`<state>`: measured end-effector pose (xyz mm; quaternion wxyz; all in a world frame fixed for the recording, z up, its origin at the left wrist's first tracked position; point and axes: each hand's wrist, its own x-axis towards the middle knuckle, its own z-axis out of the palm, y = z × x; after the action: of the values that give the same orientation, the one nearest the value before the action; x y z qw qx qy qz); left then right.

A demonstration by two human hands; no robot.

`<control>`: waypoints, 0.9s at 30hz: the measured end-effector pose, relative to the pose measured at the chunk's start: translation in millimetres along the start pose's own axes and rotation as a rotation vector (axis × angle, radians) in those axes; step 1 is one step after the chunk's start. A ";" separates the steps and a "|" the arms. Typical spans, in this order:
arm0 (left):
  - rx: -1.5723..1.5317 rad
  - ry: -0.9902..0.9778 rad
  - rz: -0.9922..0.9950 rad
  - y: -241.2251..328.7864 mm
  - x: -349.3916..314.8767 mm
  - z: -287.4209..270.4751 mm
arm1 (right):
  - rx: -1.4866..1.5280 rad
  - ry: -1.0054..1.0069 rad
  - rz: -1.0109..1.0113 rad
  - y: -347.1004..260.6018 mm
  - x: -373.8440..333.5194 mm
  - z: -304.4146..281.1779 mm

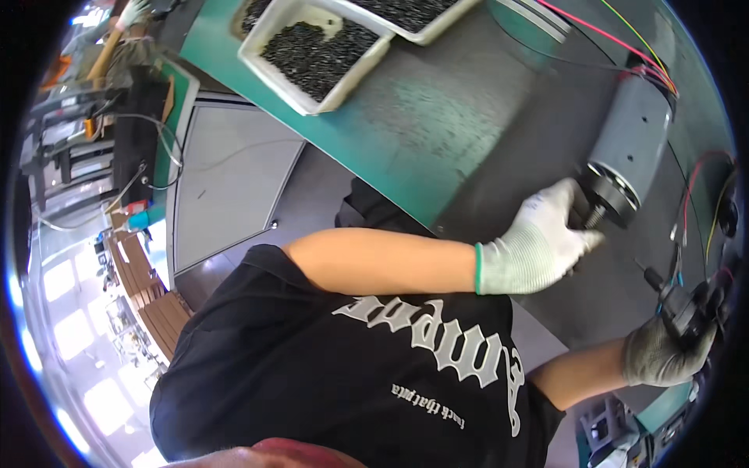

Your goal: Assembling motors with fan attachments using an electric screwdriver and pliers at a workbench.

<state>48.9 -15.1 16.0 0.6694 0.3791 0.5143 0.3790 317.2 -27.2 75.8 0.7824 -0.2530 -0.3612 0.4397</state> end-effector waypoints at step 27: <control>0.051 -0.212 0.539 86.7 -9.5 -177.5 | -0.064 0.066 0.043 24.8 -36.8 58.8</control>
<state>-136.2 34.1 65.1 0.5847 0.5563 0.3314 0.4887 245.3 -42.7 81.4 0.7759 -0.2998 -0.3436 0.4359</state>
